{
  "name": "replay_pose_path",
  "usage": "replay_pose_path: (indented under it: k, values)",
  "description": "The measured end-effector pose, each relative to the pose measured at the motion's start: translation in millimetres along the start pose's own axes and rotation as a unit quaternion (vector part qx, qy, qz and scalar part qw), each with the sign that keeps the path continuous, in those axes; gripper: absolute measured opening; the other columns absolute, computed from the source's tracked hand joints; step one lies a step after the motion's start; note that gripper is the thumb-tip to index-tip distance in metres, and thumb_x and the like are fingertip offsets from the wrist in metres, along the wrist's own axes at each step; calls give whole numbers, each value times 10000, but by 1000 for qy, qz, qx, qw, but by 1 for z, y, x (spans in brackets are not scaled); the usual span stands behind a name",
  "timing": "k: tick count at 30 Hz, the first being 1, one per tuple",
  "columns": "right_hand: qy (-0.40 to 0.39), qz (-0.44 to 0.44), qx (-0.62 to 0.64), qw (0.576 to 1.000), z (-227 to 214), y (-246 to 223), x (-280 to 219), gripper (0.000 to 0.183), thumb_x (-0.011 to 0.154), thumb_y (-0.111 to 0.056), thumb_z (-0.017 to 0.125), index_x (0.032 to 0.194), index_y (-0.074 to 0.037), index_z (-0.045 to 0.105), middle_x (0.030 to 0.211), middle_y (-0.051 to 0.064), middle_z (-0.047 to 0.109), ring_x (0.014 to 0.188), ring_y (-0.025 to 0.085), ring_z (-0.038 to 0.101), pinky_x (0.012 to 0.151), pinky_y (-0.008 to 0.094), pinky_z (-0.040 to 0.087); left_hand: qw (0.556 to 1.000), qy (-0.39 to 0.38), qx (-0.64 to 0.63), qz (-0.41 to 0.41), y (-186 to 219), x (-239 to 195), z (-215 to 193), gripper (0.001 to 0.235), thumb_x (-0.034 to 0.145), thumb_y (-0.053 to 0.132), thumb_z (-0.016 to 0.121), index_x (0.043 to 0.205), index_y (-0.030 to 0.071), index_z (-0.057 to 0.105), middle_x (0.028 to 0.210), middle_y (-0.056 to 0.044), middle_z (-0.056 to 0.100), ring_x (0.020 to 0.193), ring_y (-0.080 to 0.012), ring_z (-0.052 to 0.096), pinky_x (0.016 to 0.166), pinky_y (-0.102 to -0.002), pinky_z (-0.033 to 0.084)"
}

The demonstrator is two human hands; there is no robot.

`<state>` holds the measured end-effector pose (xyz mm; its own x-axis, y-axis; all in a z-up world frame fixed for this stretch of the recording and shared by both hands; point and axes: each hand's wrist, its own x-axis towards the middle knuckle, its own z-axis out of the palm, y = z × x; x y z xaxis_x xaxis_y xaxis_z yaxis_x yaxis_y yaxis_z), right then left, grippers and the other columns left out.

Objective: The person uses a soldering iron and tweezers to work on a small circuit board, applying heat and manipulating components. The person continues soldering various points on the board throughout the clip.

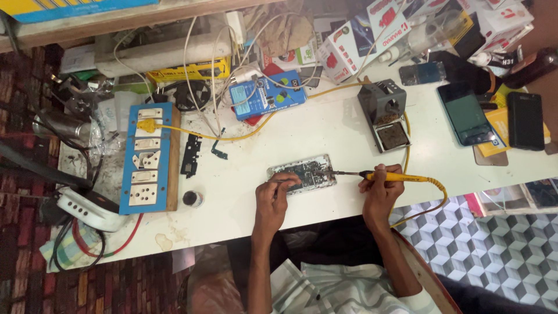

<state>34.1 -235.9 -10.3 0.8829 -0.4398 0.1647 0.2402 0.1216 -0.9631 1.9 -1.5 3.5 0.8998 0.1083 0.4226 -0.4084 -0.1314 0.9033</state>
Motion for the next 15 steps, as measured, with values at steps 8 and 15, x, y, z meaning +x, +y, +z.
replay_pose_path:
  k: [8, 15]
  values:
    - [-6, 5, 24, 1000, -4, 5, -1, 222, 1111, -193, 535, 960, -54, 451, 728, 62, 516, 505, 134, 530, 494, 272, 436, 1000, -5, -13, 5, -4, -3, 1, 129, 1064, 47, 540, 1016, -39, 623, 1026, -142, 761, 929, -239, 757, 855, -331, 602]
    - [-16, 11, 11, 1000, -2, 2, 0, 215, 1105, -204, 536, 970, -53, 465, 710, 51, 532, 517, 131, 544, 502, 266, 449, 1000, -8, -28, -4, -5, -2, 1, 130, 1065, 44, 533, 1013, -45, 612, 1027, -141, 758, 902, -230, 752, 844, -317, 599]
